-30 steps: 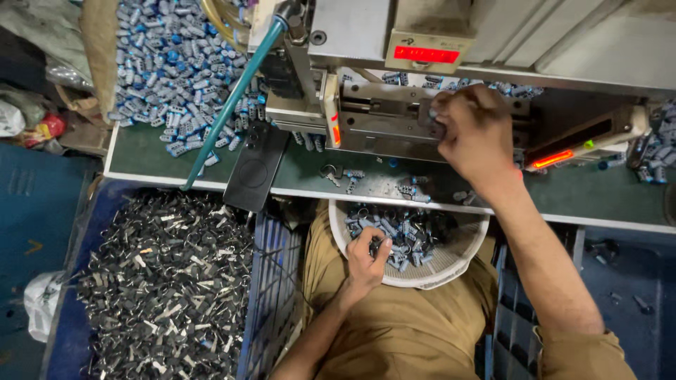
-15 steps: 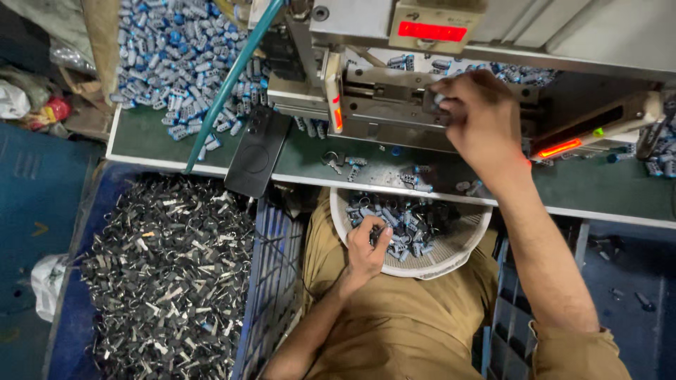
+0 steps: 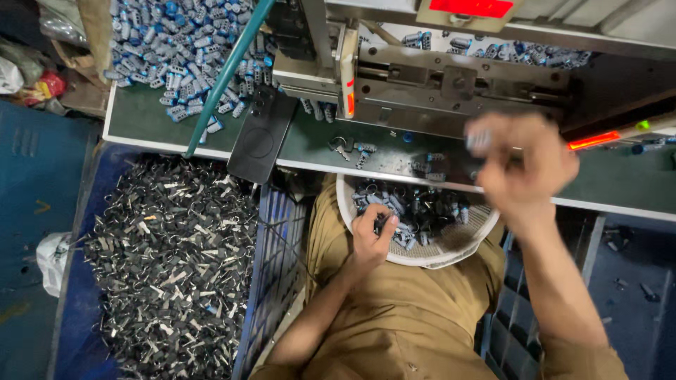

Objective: The person sits on the floor and repeatedly picks small blue and silver components from a basket, inserts them into a machine slot, and retrieves the assembled keychains. The finished keychains are placed into a large blue bin beside them.

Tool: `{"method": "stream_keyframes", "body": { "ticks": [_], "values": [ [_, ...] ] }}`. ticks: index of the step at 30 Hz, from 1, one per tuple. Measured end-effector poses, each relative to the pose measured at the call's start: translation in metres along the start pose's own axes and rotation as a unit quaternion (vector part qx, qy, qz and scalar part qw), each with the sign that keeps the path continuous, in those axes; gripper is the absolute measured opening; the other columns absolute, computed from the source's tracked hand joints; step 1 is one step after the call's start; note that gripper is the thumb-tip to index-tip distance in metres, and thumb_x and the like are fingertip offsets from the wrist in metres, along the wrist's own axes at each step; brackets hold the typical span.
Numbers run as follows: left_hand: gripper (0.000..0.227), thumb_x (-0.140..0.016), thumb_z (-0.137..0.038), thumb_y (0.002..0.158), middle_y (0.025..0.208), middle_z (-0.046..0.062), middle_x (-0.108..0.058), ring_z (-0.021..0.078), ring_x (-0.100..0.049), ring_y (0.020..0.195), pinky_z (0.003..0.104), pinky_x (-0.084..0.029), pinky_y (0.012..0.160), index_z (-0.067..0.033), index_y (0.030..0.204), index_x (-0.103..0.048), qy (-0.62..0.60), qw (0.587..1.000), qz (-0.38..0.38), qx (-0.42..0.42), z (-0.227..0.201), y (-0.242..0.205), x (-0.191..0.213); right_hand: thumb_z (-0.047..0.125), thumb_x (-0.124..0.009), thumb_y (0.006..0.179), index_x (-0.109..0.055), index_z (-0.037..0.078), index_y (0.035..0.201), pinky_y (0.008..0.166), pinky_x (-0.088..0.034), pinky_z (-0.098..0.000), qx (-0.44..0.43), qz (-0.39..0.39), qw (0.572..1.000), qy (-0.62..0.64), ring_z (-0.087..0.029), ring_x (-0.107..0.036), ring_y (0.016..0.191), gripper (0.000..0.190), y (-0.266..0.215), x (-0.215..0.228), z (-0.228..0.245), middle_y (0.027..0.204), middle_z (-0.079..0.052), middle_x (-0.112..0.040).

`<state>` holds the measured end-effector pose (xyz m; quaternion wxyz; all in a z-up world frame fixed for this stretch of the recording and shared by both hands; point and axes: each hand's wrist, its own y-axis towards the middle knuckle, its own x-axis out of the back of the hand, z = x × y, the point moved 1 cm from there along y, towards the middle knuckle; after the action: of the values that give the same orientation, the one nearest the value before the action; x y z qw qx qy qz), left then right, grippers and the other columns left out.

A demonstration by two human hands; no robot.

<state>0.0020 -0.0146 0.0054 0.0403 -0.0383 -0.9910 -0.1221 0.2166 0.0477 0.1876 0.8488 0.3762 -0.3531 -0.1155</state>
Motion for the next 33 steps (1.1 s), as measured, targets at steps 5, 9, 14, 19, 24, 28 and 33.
{"method": "stream_keyframes", "body": {
  "ticks": [5,9,14,19,24,28,33],
  "values": [
    [0.01,-0.067,-0.008,0.096,0.073,0.01,-0.063,0.0216,-0.059,0.06,0.033,-0.047,0.06,-0.0026,0.098,-0.059,-0.042,0.999,-0.008,0.034,-0.004,0.002,0.005,-0.018,-0.054,0.078,-0.055,0.002,0.103,0.078,-0.061,-0.0306,-0.373,0.059,0.875,0.304,-0.022,-0.072,0.093,0.031,-0.11,-0.032,0.015,0.099,-0.017,-0.071],
    [0.011,-0.068,-0.008,0.095,0.078,0.008,-0.064,0.0167,-0.062,0.067,0.03,-0.05,0.065,-0.0024,0.098,-0.059,-0.037,0.999,-0.007,0.019,-0.002,0.0,0.004,-0.016,-0.06,0.077,-0.058,-0.002,0.1,0.082,-0.046,-0.0351,-0.575,-0.137,0.363,0.72,-0.021,-0.055,0.084,0.028,-0.192,-0.058,-0.007,0.097,-0.012,-0.061],
    [0.012,-0.07,-0.007,0.095,0.073,0.007,-0.06,0.0139,-0.054,0.066,0.03,-0.046,0.063,-0.0008,0.093,-0.06,-0.05,0.995,0.019,0.084,-0.001,0.006,0.0,-0.016,-0.062,0.071,-0.057,0.001,0.098,0.082,-0.045,-0.0346,-0.57,-0.18,0.324,0.733,-0.019,-0.048,0.084,0.032,-0.208,-0.048,-0.016,0.097,-0.008,-0.056],
    [0.012,-0.07,-0.009,0.094,0.074,0.005,-0.063,0.0125,-0.059,0.066,0.029,-0.049,0.063,-0.0014,0.092,-0.06,-0.044,0.996,0.026,0.075,-0.003,0.004,0.0,-0.016,-0.056,0.079,-0.049,0.007,0.1,0.079,-0.048,-0.0349,-0.483,-0.115,0.61,0.617,-0.02,-0.056,0.088,0.032,-0.127,-0.023,-0.004,0.097,-0.012,-0.061],
    [0.013,-0.07,-0.01,0.095,0.073,0.005,-0.063,0.0127,-0.059,0.063,0.029,-0.048,0.061,-0.0017,0.091,-0.061,-0.027,0.996,0.036,0.08,-0.001,0.007,-0.006,-0.023,-0.052,0.098,-0.044,0.002,0.112,0.086,-0.064,-0.034,-0.145,-0.11,0.964,0.194,-0.023,-0.074,0.098,0.029,-0.015,-0.011,-0.024,0.104,-0.014,-0.071],
    [0.012,-0.067,-0.013,0.1,0.087,0.003,-0.063,0.0115,-0.06,0.078,0.028,-0.051,0.071,-0.0036,0.1,-0.06,-0.169,0.966,0.139,0.14,-0.02,0.008,0.019,-0.025,-0.051,0.083,-0.051,-0.006,0.108,0.086,-0.062,-0.0313,-0.039,0.012,0.999,0.013,-0.023,-0.073,0.107,0.032,0.034,-0.034,-0.038,0.115,-0.018,-0.071],
    [0.061,-0.061,-0.058,0.093,0.089,0.006,-0.069,0.0109,-0.059,0.065,0.023,-0.044,0.051,0.0014,0.104,-0.072,-0.48,0.845,0.117,0.203,-0.047,-0.031,0.163,-0.027,-0.053,0.086,-0.05,-0.006,0.108,0.092,-0.066,-0.0318,-0.089,-0.031,0.991,0.096,-0.026,-0.076,0.116,0.031,0.034,-0.05,-0.047,0.11,-0.017,-0.067]
  ]
}}
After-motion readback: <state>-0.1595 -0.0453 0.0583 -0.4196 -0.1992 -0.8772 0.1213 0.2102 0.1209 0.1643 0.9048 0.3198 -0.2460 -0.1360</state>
